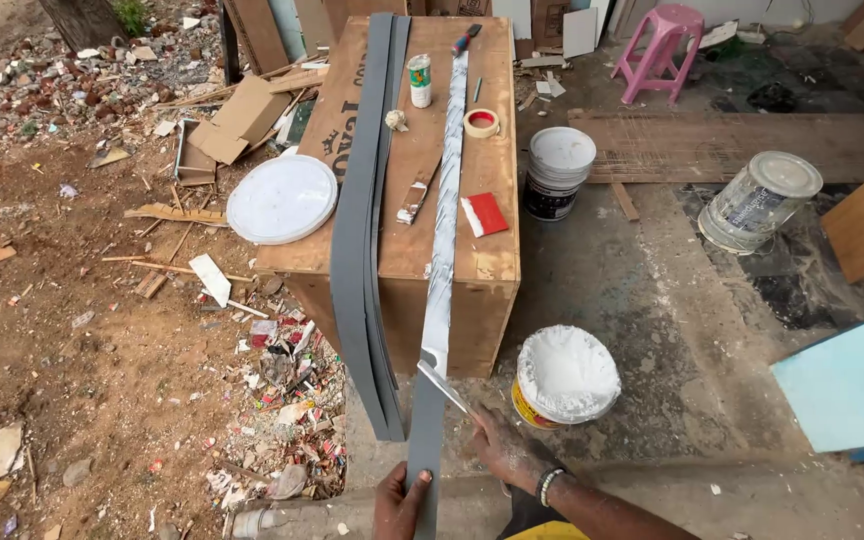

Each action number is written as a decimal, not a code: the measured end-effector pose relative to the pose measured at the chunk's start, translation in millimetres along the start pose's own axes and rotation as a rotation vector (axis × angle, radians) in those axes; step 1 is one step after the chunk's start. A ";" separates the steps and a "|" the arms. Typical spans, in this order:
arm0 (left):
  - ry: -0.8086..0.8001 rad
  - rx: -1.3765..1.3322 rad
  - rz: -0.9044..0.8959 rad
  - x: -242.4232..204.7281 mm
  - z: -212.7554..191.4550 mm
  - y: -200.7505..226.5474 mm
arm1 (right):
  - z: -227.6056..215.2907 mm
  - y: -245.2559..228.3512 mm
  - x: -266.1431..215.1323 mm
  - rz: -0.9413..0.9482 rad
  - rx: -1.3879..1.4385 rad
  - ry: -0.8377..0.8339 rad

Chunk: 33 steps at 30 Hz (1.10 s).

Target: The recorder is applying a white adhesive or paste to a long grey strip of material using a small wooden stick or applicator.

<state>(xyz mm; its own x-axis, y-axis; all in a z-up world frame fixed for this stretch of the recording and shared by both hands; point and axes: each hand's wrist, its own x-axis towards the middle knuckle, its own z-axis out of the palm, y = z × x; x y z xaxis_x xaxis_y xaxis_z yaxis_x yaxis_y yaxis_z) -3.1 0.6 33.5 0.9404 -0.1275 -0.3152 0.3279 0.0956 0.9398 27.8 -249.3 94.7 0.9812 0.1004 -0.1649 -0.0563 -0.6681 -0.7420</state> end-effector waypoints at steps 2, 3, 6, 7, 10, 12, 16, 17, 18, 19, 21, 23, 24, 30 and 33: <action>0.018 0.047 -0.030 -6.2 2.1 18.6 | -4.4 9.0 -23.1 0.120 -0.038 -0.119; 0.009 0.078 -0.005 -9.7 3.4 30.8 | -3.5 21.4 -31.6 -0.025 -0.059 -0.064; 0.031 0.120 -0.016 -24.2 0.6 45.3 | -17.8 27.6 -64.8 -0.116 -0.034 -0.115; 0.041 0.126 -0.023 -24.2 1.1 48.3 | -30.2 25.3 -72.2 -0.068 -0.008 -0.191; 0.037 0.118 0.009 -27.8 1.0 55.8 | -66.9 -2.5 -57.5 0.096 -0.005 -0.186; 0.050 0.115 0.004 -33.0 3.8 57.0 | -82.0 -5.3 -20.0 0.046 0.041 -0.157; 0.045 0.105 0.014 -31.7 9.3 61.0 | -85.5 34.6 82.3 -0.046 0.038 -0.018; 0.049 0.108 0.014 -32.8 9.8 63.5 | -82.5 36.9 96.8 -0.049 0.042 -0.020; 0.050 0.109 0.003 -32.8 12.9 65.6 | -82.2 39.9 111.9 0.026 0.072 -0.026; 0.051 0.109 -0.009 -32.6 15.5 67.8 | -81.5 42.6 127.2 0.100 0.102 -0.031; 0.037 0.088 0.018 -30.0 20.3 68.8 | -80.4 45.5 134.0 0.110 0.065 -0.073; 0.028 0.065 0.048 -28.7 25.4 71.9 | -78.9 43.9 134.4 0.114 0.026 -0.116; 0.041 0.093 0.013 -27.4 27.2 75.2 | -77.8 41.3 131.2 0.076 0.002 -0.162; 0.037 0.110 0.046 -31.7 30.6 85.6 | -68.7 -11.6 73.5 0.018 -0.025 -0.384; 0.037 0.089 0.073 -29.8 22.7 72.7 | -53.7 -23.9 43.5 0.068 0.112 -0.337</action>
<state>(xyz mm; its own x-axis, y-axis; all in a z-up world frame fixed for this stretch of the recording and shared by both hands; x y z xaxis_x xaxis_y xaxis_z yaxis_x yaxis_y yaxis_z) -9.4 -11.1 114.2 0.9647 -0.0868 -0.2486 0.2508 0.0153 0.9679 81.8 -268.5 140.2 0.8597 0.3079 -0.4075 -0.1577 -0.5989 -0.7851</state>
